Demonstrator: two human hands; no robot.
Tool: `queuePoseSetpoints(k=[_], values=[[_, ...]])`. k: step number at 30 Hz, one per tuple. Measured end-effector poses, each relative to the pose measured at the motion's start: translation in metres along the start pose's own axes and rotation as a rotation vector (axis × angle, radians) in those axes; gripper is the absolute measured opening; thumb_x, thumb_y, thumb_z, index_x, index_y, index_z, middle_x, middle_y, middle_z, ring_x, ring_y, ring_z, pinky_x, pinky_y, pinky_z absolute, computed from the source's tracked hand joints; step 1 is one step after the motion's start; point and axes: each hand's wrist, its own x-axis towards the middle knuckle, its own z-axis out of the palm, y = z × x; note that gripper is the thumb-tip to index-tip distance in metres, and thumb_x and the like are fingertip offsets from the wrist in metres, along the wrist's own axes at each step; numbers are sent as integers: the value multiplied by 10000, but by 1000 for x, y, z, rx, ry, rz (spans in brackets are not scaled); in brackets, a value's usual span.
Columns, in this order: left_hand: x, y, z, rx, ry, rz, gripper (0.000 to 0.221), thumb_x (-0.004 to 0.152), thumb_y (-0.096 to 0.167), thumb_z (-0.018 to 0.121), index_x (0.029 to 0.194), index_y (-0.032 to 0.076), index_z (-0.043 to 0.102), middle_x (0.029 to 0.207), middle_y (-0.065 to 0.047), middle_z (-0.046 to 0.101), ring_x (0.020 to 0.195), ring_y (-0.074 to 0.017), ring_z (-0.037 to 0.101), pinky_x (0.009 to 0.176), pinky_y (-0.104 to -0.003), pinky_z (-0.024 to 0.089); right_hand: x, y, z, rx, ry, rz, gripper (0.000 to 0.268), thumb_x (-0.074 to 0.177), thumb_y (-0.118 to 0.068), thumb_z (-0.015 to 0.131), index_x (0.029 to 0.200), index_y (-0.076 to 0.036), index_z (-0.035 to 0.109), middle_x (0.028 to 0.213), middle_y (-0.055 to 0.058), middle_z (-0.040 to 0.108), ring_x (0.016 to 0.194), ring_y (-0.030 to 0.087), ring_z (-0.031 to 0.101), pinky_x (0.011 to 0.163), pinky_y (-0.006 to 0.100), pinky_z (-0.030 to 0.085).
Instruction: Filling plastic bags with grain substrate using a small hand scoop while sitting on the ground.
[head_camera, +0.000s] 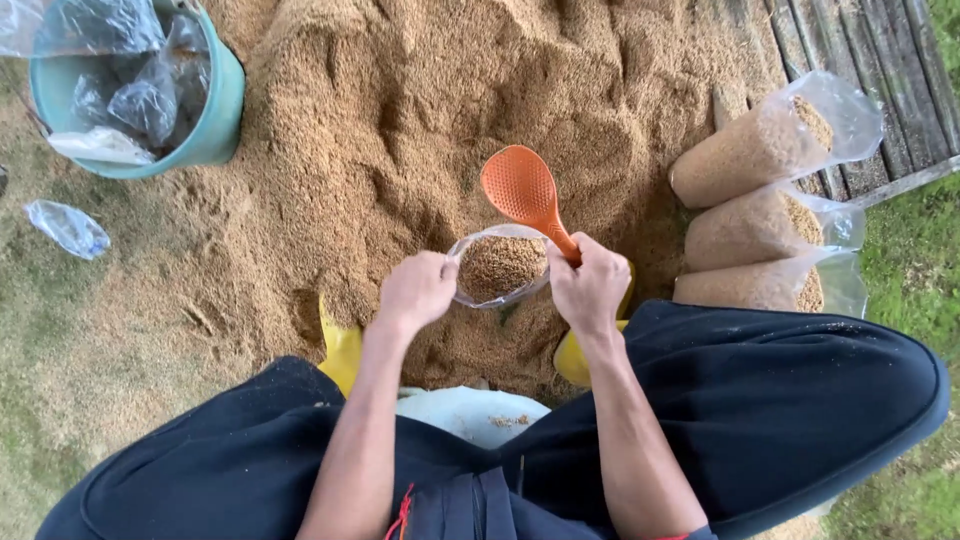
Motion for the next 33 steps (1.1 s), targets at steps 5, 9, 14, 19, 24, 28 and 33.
queuePoseSetpoints(k=[5,9,14,19,24,28,33], values=[[1,8,9,99,-1,-28,396,932,362,508,910,83,787,893,-244,746,974,-463,718,865,-565,548,12,-13,0,-252,-327,276,248,817,-457,714,897,-222,710,754,128,672,868,401,704,793,532,548],[4,17,26,174,31,2,429,953,298,441,926,53,792,852,-242,746,906,-457,740,813,-564,568,7,27,29,-348,-385,255,262,853,-400,658,1053,-259,750,905,132,747,986,420,716,876,570,562],[12,7,7,-8,28,72,320,893,294,509,710,84,666,653,-184,615,719,-434,670,715,-522,514,-1,16,5,-178,-22,-41,63,832,-235,671,792,-221,718,589,28,637,678,296,700,737,397,547],[-3,16,-9,33,-74,-17,420,949,329,548,571,152,598,523,-83,577,541,-281,619,647,-404,509,11,-18,-17,-201,-147,190,233,810,-391,664,796,-160,694,683,132,660,817,414,700,752,522,531],[-4,26,8,164,-78,-69,445,897,404,599,958,-6,761,988,-289,723,1036,-492,698,861,-608,551,12,-20,-17,-399,-487,300,296,885,-460,613,1059,-231,685,943,153,746,1021,415,713,914,533,534],[-2,29,9,159,-48,-67,458,929,429,606,946,-4,754,931,-269,730,985,-483,715,847,-571,555,15,-8,-8,-383,-448,325,245,882,-422,628,1065,-269,681,908,141,740,983,416,723,906,510,535],[20,9,33,111,69,100,318,904,297,542,763,85,733,749,-236,703,807,-490,712,728,-562,564,8,18,2,-315,-150,-80,97,855,-216,671,842,-142,731,598,88,651,674,370,709,711,443,548]])
